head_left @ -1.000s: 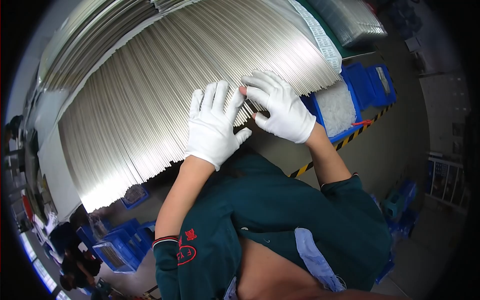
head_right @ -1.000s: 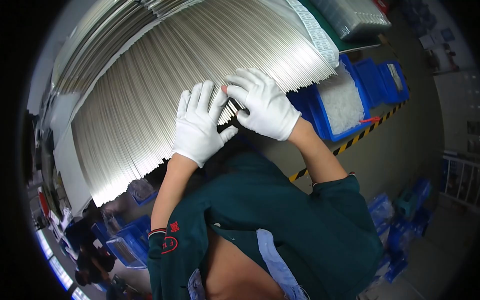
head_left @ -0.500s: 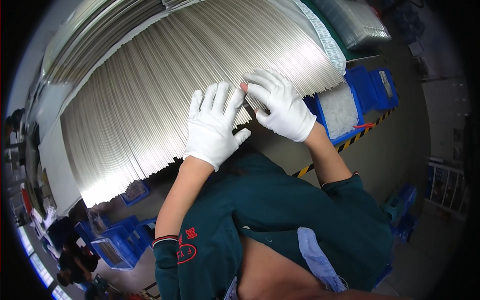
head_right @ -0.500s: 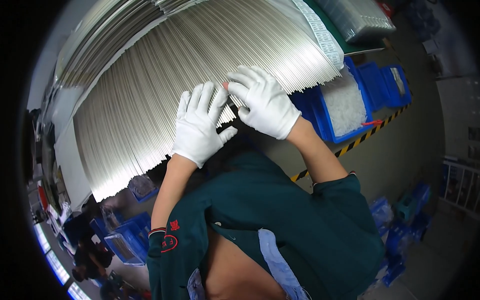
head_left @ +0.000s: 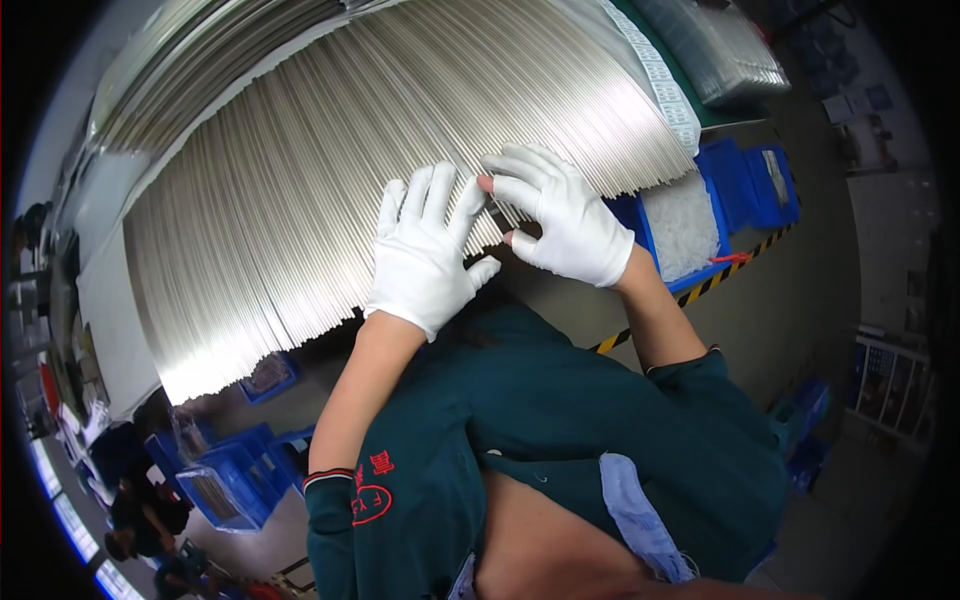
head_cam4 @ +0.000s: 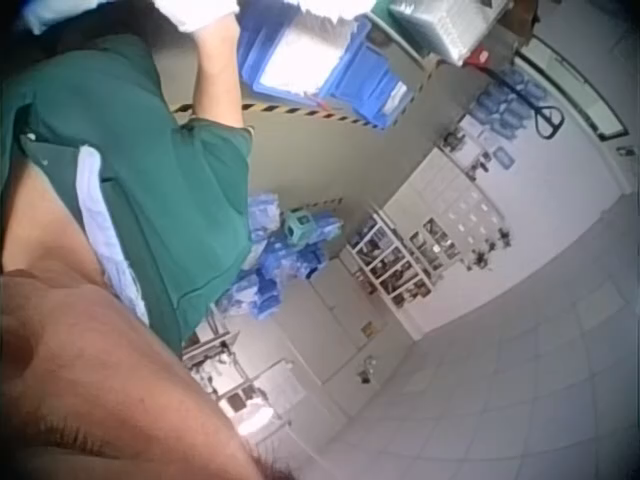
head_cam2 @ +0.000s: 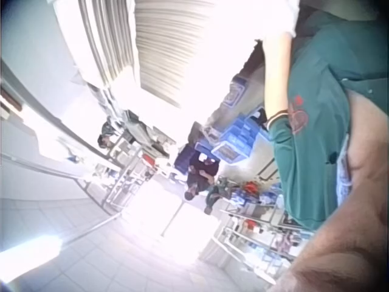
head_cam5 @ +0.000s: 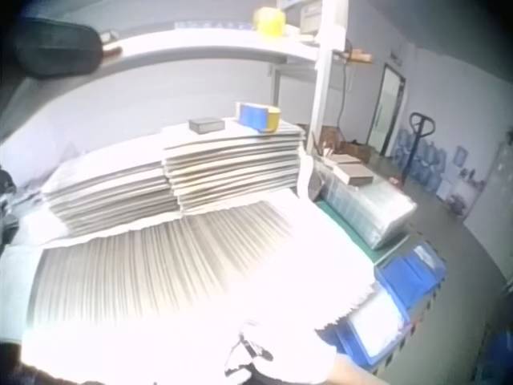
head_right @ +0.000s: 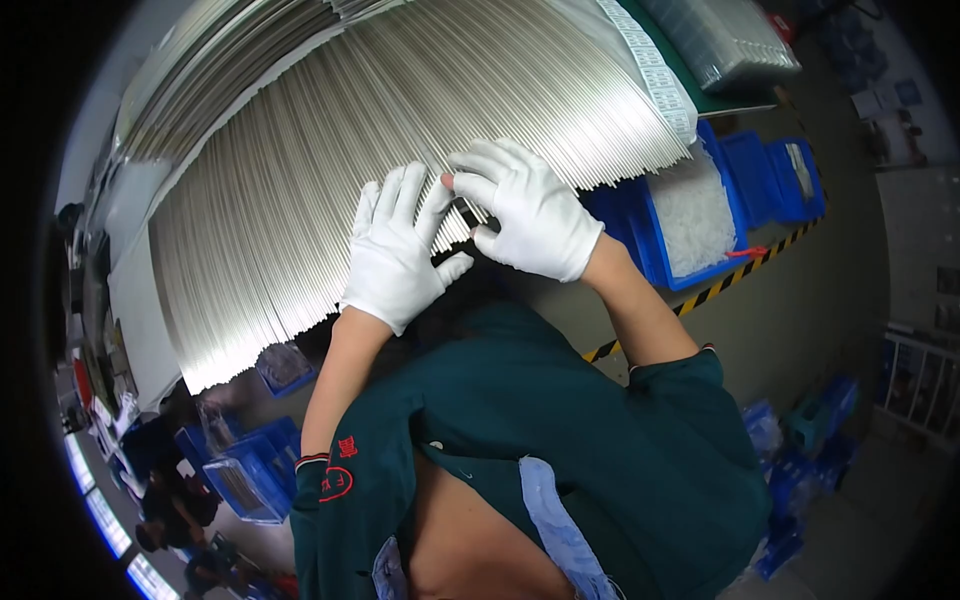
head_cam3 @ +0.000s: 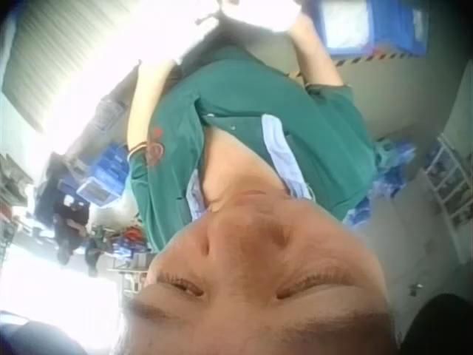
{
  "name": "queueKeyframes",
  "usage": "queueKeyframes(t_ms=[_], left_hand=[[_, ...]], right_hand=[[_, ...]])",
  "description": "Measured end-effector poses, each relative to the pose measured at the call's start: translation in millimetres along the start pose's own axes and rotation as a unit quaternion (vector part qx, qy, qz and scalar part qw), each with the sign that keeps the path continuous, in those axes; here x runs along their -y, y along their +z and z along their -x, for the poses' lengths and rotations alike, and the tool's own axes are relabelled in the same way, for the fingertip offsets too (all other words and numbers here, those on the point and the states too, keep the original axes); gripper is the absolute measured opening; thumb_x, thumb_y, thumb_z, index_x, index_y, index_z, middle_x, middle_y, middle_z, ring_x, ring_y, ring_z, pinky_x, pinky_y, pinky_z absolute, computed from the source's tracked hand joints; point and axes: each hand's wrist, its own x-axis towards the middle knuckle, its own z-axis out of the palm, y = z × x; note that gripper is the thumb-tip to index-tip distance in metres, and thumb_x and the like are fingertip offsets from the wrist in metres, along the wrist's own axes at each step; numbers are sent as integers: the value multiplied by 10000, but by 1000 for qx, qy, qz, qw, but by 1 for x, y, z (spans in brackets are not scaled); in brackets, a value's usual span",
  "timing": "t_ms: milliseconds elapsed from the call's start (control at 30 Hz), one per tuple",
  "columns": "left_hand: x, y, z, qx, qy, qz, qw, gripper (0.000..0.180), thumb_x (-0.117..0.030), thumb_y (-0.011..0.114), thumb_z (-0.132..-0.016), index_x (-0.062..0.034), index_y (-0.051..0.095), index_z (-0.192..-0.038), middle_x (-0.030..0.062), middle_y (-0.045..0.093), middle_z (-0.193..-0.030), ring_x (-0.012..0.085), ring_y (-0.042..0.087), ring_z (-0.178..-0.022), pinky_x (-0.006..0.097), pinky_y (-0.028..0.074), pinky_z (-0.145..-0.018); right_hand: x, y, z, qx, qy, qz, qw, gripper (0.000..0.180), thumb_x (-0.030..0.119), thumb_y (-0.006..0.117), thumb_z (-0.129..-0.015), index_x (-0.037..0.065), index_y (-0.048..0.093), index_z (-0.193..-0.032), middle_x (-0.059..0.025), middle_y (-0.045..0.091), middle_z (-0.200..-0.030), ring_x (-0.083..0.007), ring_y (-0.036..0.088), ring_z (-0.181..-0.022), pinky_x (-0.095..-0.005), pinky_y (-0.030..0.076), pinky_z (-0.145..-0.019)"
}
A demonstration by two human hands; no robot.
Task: Sorting and counting metal heatsink fins on a workbench and placing them into plastic sleeves.
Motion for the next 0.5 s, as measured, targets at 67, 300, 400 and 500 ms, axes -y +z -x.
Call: queueKeyframes(t_ms=[67,300,400,500], left_hand=[[0,-2,1,9,2,-7,1000,728,-384,746,-640,-102,448,-1242,125,404,-1247,280,358,-1209,454,247,-1038],[1,-1,2,-2,1,-5,1000,723,-379,749,-635,-94,453,-1230,124,408,-1238,278,364,-1199,438,254,-1033],[2,-5,1,5,1,2,1000,724,-378,750,-632,-95,455,-1229,121,414,-1221,276,372,-1184,433,263,-1022],[1,-5,1,9,-4,-8,1000,724,-378,750,-631,-98,455,-1229,119,419,-1208,269,378,-1174,428,269,-1013]], right_hand=[[2,2,-1,9,-8,-22,1000,418,87,627,-665,33,578,-1077,-132,538,-1208,-302,462,-1188,-415,354,-1023],[1,3,-1,30,9,7,999,434,106,634,-677,32,569,-1101,-132,535,-1217,-302,457,-1196,-414,333,-1042],[4,5,-3,21,0,-13,1000,439,99,636,-673,31,569,-1102,-133,537,-1210,-305,458,-1192,-415,340,-1036],[5,8,-5,16,-17,-25,999,446,89,638,-666,30,568,-1102,-135,539,-1198,-312,461,-1183,-417,357,-1024]])
